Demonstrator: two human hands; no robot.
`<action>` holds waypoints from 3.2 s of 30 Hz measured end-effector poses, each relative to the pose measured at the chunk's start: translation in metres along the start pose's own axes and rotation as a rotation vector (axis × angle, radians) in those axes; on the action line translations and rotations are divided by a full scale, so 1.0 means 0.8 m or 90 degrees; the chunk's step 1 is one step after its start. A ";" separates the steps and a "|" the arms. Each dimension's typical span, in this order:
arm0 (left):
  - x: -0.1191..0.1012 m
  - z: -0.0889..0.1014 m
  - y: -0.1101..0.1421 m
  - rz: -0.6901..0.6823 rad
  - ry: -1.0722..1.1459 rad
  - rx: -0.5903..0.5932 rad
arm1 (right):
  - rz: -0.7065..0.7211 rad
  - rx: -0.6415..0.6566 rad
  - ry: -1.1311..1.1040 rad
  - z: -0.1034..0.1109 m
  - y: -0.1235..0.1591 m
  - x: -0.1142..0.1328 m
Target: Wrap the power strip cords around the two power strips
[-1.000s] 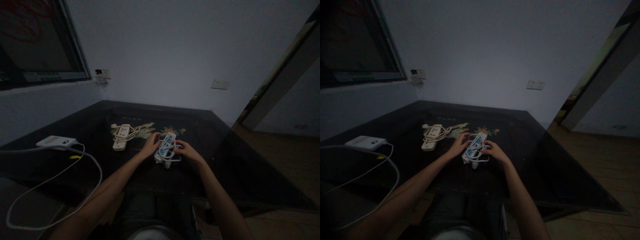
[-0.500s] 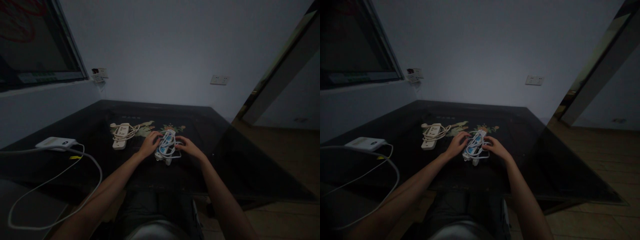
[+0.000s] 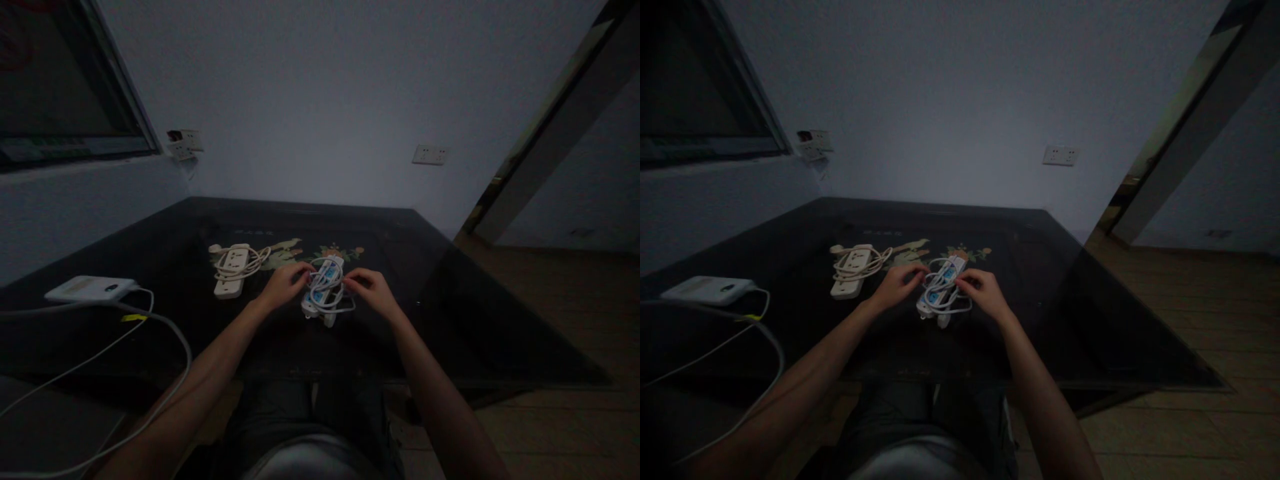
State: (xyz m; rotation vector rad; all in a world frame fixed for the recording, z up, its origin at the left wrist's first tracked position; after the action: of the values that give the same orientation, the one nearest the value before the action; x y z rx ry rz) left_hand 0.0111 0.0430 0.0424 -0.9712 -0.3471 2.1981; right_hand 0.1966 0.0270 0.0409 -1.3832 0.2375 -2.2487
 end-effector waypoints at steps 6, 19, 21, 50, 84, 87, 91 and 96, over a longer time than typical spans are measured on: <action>0.026 -0.019 -0.001 0.062 -0.023 0.015 | -0.021 0.128 0.086 -0.028 0.004 -0.002; 0.015 -0.035 -0.003 0.025 -0.060 0.095 | -0.021 0.096 0.089 -0.030 -0.002 -0.026; 0.014 -0.033 -0.002 0.027 -0.071 0.087 | -0.024 0.092 0.082 -0.028 -0.002 -0.024; -0.059 -0.069 0.019 -0.132 -0.023 0.197 | -0.181 -0.074 0.366 -0.065 0.093 -0.026; -0.098 -0.071 0.028 -0.197 0.075 0.155 | -0.218 -0.321 0.067 -0.041 0.110 -0.021; -0.099 -0.071 0.027 -0.188 0.069 0.145 | -0.225 -0.331 0.020 -0.040 0.112 -0.029; -0.073 -0.064 0.018 -0.075 0.151 0.068 | -0.229 -0.349 -0.136 -0.045 0.113 -0.044; -0.043 -0.062 0.014 0.033 0.212 -0.004 | -0.212 -0.343 -0.255 -0.052 0.107 -0.048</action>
State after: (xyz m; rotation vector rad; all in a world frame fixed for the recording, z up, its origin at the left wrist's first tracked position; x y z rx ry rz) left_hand 0.0581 0.0095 0.0222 -1.3367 -0.1748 2.0343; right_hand 0.2011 -0.0326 -0.0428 -2.2647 0.5339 -2.1814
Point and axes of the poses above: each hand's wrist, its own y-axis away from the middle knuckle, its own z-axis out of the back of the hand, x = y × z, the point moved 9 cm from there along -y, towards the middle knuckle, and after that the axes turned 3 degrees about x, right-handed, at the moved point
